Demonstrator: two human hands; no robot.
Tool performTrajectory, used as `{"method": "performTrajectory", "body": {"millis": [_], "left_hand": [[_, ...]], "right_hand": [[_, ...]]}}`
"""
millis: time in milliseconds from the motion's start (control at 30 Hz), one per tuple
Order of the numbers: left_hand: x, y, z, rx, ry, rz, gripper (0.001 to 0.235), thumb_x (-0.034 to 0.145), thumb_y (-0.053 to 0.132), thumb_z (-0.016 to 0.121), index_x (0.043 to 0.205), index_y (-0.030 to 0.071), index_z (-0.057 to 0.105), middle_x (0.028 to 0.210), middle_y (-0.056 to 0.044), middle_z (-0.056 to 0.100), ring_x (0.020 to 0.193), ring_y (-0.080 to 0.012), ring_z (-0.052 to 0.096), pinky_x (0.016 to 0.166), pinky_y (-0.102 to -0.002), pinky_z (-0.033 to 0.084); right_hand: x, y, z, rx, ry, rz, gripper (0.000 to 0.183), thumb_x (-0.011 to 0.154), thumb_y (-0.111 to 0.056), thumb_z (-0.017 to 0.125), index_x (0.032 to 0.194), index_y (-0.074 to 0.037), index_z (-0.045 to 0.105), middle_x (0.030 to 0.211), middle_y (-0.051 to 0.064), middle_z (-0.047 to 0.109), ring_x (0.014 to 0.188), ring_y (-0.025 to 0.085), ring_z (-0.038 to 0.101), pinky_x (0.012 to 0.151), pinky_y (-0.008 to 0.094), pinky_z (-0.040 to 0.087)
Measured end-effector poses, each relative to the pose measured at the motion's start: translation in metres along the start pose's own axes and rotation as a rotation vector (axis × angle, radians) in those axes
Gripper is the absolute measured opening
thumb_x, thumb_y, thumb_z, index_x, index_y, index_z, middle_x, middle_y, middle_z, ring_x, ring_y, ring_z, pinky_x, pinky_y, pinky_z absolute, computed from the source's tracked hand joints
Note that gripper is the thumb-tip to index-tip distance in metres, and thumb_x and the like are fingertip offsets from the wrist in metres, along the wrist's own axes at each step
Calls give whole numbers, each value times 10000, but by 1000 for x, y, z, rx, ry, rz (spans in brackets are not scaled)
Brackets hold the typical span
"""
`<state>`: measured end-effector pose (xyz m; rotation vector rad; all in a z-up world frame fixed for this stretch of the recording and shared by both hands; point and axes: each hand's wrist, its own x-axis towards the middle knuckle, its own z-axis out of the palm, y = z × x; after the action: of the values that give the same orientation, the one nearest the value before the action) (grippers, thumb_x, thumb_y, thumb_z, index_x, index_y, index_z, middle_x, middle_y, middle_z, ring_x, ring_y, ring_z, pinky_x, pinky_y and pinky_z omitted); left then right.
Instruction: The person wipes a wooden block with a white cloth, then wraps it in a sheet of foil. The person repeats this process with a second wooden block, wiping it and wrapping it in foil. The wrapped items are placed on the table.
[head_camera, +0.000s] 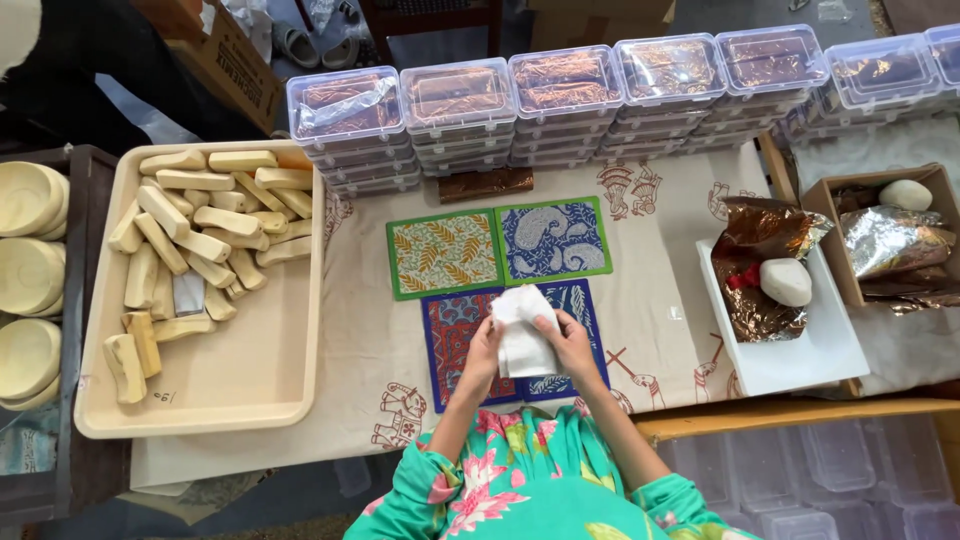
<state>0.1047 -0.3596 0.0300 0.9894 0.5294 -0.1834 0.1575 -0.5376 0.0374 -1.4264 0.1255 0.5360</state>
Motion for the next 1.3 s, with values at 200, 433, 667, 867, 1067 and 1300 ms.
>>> {"method": "performTrajectory", "body": {"millis": [200, 433, 667, 867, 1067, 1300], "left_hand": [[-20, 33, 17, 299, -5, 274, 689, 896, 113, 736, 1507, 40, 425, 1320, -148, 656, 1142, -197, 678, 931, -330, 582], [-32, 57, 10, 679, 222, 441, 397, 917, 123, 745, 1298, 55, 656, 1236, -72, 669, 1057, -168, 710, 857, -294, 611], [-24, 40, -8, 547, 245, 380, 319, 942, 112, 698, 1256, 54, 679, 1187, -62, 686, 1018, -145, 720, 867, -283, 593], [-17, 32, -30, 501, 282, 425, 307, 959, 116, 691, 1258, 48, 688, 1202, -77, 696, 1048, -150, 709, 910, -291, 584], [-45, 64, -4, 678, 144, 487, 486, 919, 84, 698, 1389, 71, 577, 1284, -119, 657, 1112, -207, 683, 937, -330, 566], [-50, 75, 10, 709, 22, 495, 642, 892, 133, 732, 1491, 151, 502, 1393, -122, 617, 1221, -263, 672, 1029, -371, 534]], "right_hand": [[23, 39, -39, -69, -81, -7, 403, 892, -193, 726, 1249, -18, 664, 1053, 54, 736, 867, 83, 677, 754, 249, 548], [-7, -27, -41, -193, 328, -230, 377, 1042, -205, 636, 1362, -17, 701, 1049, 62, 700, 873, 108, 609, 749, 281, 510], [-19, -52, 10, -1111, -245, -736, 748, 758, -301, 839, 1425, -144, 539, 1418, 176, 514, 1253, 382, 518, 979, 494, 471], [25, -29, 23, -1373, -156, -648, 638, 761, -242, 820, 1354, -200, 590, 1280, 80, 582, 1222, 318, 568, 1005, 448, 492], [15, -41, 27, -1004, -224, -436, 621, 803, -329, 840, 1309, -86, 575, 1234, 140, 603, 1083, 349, 640, 899, 435, 529], [13, -6, 8, -411, -284, -35, 526, 987, -469, 577, 1269, -34, 665, 974, 70, 743, 840, 144, 694, 714, 306, 565]]}}
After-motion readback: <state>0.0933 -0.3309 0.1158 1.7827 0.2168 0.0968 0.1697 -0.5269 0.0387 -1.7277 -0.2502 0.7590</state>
